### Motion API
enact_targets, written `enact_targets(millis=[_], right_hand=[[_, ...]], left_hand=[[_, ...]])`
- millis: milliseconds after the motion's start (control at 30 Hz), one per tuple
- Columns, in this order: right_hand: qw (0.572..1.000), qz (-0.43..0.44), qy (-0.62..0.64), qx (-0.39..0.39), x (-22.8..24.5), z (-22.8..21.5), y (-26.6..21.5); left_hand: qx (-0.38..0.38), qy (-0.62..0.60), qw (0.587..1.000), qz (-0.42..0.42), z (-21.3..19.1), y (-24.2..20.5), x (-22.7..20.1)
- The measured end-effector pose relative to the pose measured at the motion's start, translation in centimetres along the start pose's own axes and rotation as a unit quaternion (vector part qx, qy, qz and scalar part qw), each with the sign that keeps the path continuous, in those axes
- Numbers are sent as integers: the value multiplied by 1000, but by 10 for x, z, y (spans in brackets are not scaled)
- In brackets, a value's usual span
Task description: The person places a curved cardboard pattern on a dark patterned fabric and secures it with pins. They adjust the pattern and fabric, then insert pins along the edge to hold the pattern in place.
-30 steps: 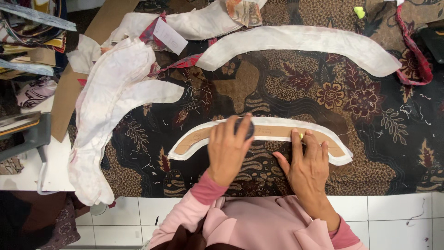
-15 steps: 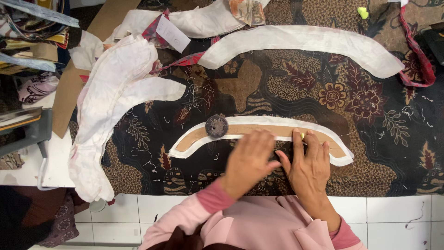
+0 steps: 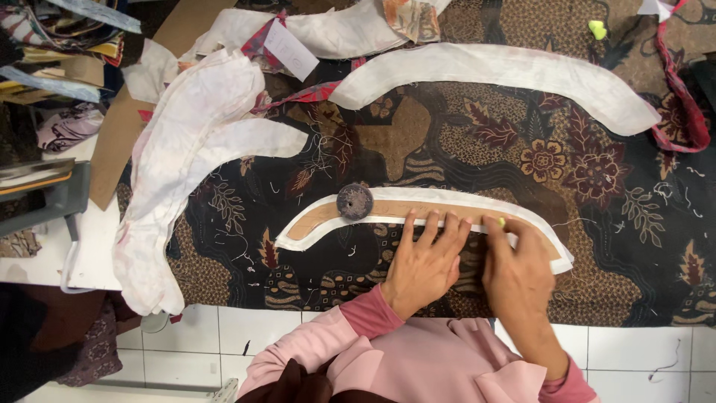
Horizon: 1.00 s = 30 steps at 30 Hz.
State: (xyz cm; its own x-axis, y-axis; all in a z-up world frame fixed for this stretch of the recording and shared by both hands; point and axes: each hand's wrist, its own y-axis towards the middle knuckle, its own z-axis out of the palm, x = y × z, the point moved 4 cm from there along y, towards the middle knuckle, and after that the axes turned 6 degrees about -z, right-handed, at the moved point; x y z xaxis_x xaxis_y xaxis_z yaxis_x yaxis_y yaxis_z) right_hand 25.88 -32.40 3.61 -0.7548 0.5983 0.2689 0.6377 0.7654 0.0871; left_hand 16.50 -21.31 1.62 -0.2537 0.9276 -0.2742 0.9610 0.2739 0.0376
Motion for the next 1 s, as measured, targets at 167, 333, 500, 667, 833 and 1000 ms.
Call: enact_targets(millis=[167, 333, 500, 667, 833, 1000], right_hand=[[995, -57, 78, -13, -8, -17, 30], [970, -131, 200, 40, 6, -12, 71], [947, -241, 199, 81, 48, 7, 106], [922, -313, 209, 92, 71, 18, 122], [911, -347, 205, 91, 77, 26, 126], [907, -363, 193, 96, 81, 34, 130]], left_hand=[[-13, 26, 1000, -3, 11, -2, -5], [-7, 6, 1000, -15, 31, -5, -12], [-6, 13, 1000, -18, 49, -6, -17], [-2, 18, 1000, -9, 57, -7, -22], [15, -4, 999, -35, 60, -5, -24], [11, 22, 999, -37, 58, -4, -28]])
